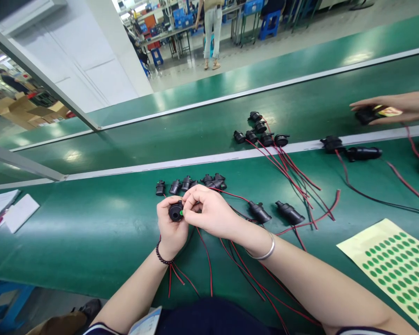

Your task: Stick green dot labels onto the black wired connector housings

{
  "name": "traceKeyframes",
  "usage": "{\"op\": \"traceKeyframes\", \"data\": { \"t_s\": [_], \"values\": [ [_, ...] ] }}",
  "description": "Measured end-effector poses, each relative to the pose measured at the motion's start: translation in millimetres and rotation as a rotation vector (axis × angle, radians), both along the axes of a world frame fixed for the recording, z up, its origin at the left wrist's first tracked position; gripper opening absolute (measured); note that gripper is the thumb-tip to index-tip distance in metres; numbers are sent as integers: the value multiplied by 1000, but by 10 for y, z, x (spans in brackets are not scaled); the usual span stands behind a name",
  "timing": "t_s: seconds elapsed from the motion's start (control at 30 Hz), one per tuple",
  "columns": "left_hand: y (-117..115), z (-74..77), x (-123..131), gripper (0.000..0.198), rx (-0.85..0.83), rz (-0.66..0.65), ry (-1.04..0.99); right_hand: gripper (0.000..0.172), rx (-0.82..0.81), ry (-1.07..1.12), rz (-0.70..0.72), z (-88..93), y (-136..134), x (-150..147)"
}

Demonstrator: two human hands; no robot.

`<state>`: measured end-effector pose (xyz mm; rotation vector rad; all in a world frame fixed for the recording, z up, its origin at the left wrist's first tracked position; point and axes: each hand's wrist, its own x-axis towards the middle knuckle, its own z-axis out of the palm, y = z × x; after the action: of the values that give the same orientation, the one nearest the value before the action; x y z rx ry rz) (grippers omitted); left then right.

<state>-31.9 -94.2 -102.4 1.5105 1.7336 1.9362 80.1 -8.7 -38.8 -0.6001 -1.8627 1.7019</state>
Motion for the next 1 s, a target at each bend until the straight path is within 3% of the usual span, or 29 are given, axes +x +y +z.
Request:
{"op": "traceKeyframes", "data": {
  "t_s": [0.57,1.0],
  "values": [
    [35,-3,-4,28,104,63,198,8,89,17,-27,-64,-27,-19],
    [-20,-4,33,25,60,19,131,20,-121,21,27,-43,-43,-22]
  ]
}}
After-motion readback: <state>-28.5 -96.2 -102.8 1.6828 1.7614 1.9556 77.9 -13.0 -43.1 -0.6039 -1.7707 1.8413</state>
